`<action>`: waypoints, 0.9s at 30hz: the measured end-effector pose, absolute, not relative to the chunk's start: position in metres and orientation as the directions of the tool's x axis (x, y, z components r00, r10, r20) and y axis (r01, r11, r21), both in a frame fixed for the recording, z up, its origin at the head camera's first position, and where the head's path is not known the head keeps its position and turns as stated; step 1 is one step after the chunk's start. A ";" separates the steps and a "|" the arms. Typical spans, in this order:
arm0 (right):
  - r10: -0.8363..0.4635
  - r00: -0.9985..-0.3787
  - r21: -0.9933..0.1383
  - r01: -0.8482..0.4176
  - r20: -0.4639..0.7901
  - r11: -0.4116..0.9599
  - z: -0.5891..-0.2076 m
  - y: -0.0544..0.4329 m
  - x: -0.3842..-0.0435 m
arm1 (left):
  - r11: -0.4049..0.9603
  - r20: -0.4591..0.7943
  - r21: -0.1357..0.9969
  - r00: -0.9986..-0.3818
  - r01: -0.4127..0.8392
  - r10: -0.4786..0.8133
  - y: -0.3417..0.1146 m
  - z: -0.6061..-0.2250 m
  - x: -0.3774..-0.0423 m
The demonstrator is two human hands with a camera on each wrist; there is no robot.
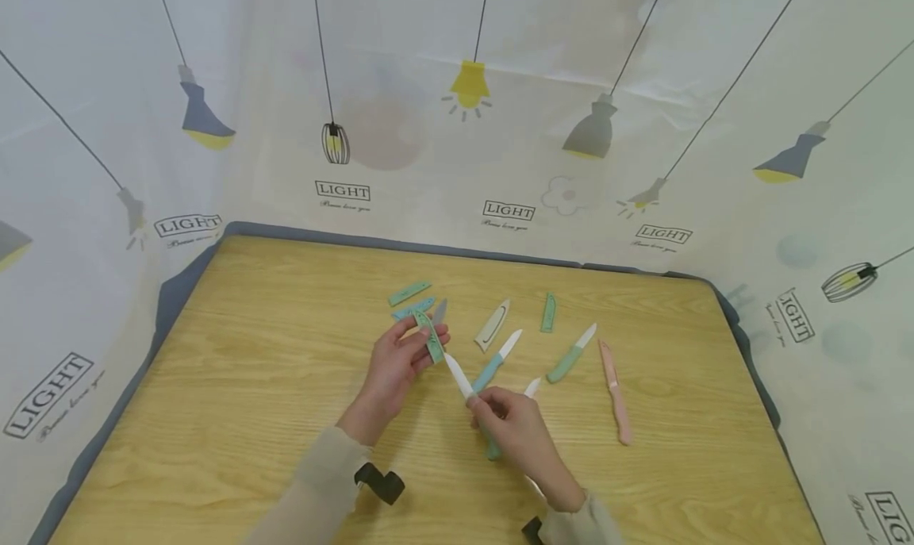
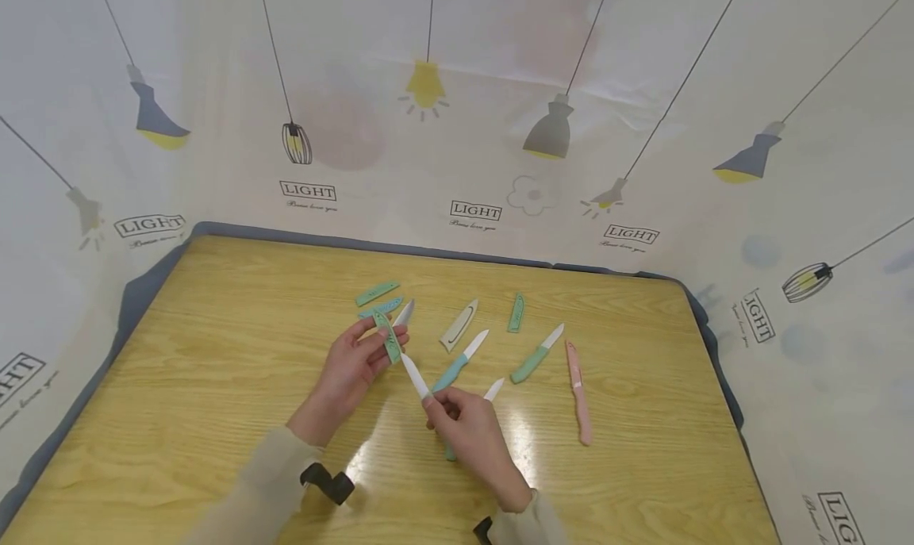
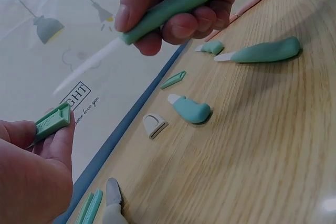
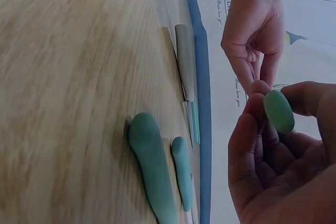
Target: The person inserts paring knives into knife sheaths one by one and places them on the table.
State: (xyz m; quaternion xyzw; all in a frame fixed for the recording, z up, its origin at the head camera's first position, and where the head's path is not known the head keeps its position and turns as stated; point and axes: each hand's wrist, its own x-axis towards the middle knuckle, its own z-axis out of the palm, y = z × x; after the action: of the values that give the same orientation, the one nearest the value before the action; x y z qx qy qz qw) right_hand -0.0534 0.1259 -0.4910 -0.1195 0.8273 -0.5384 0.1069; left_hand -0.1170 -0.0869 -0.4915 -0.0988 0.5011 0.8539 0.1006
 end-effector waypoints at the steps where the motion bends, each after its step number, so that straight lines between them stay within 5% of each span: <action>1: -0.317 -0.947 -0.913 -0.087 -0.048 0.399 -0.492 0.125 -0.054 | -0.484 -0.272 0.832 -0.960 -0.272 0.072 -0.087 -0.492 -0.117; 27: -0.344 -0.938 -0.892 -0.122 -0.039 0.435 -0.494 0.121 -0.058 | -0.492 -0.257 0.834 -0.965 -0.249 0.052 -0.077 -0.490 -0.111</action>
State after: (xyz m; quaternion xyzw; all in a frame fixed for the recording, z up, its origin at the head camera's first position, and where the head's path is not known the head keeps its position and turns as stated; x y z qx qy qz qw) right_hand -0.0577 0.1207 -0.4938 -0.1386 0.8402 -0.5130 0.1079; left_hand -0.1112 -0.0773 -0.4898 -0.0991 0.4962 0.8581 0.0879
